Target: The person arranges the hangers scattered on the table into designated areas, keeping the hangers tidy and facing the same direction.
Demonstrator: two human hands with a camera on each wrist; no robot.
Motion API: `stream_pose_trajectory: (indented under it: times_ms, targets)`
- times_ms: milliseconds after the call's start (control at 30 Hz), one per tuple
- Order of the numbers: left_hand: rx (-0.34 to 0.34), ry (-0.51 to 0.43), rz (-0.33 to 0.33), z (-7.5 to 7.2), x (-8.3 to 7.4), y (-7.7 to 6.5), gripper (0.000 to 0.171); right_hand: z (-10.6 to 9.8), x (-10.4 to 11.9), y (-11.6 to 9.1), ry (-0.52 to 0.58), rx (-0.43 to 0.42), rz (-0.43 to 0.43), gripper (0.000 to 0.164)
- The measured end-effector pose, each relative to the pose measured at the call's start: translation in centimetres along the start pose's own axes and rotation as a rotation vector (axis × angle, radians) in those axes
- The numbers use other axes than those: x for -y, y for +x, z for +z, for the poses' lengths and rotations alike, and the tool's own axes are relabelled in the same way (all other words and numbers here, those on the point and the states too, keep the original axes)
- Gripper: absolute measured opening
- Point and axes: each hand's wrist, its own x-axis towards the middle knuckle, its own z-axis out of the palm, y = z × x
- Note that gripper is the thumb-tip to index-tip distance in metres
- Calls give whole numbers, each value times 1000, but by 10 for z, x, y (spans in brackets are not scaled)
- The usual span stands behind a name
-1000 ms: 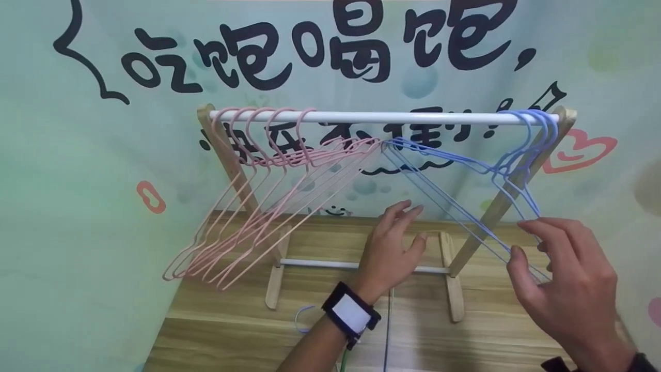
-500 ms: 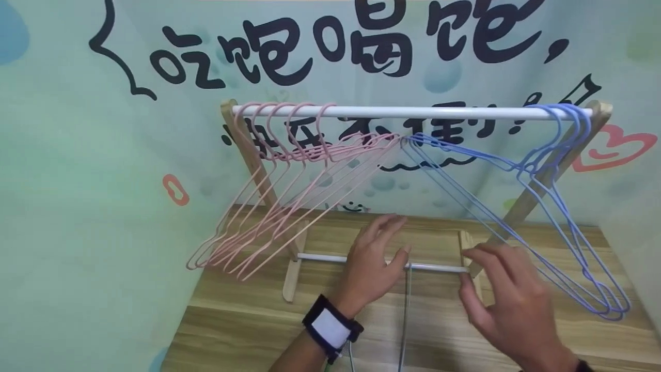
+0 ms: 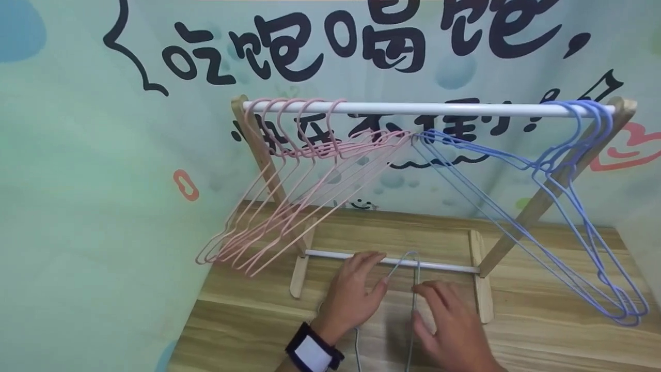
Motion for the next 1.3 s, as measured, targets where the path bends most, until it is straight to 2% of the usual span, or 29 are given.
stream_pose_trajectory:
  times_ms: [133,300,433,567,767,900,1033,1200,1300]
  targets:
    - [16,19,-15,13,15,-12,46,23,4,-13,16,61,15,36]
    - [32,48,-10,26,29,-26,44,41,6,-27,17,142,60,35]
    - [89,63,-20,34,38,-35,40,51,4,-37,0,168,64,38]
    - [149,75,-35,41,47,-40,30,59,2,-46,-22,221,105,37]
    - [131,122,7,50,60,-43,23,65,1,-55,-33,319,178,37]
    - [154,137,9,52,64,-43,22,66,3,-55,-19,369,237,32]
    - [149,94,20,55,67,-42,26,68,2,-57,-5,351,236,28]
    - [108,37,55,57,68,-41,31,73,1,-63,-11,270,203,25]
    - [90,17,36,56,63,-38,32,77,3,-67,-13,221,176,26]
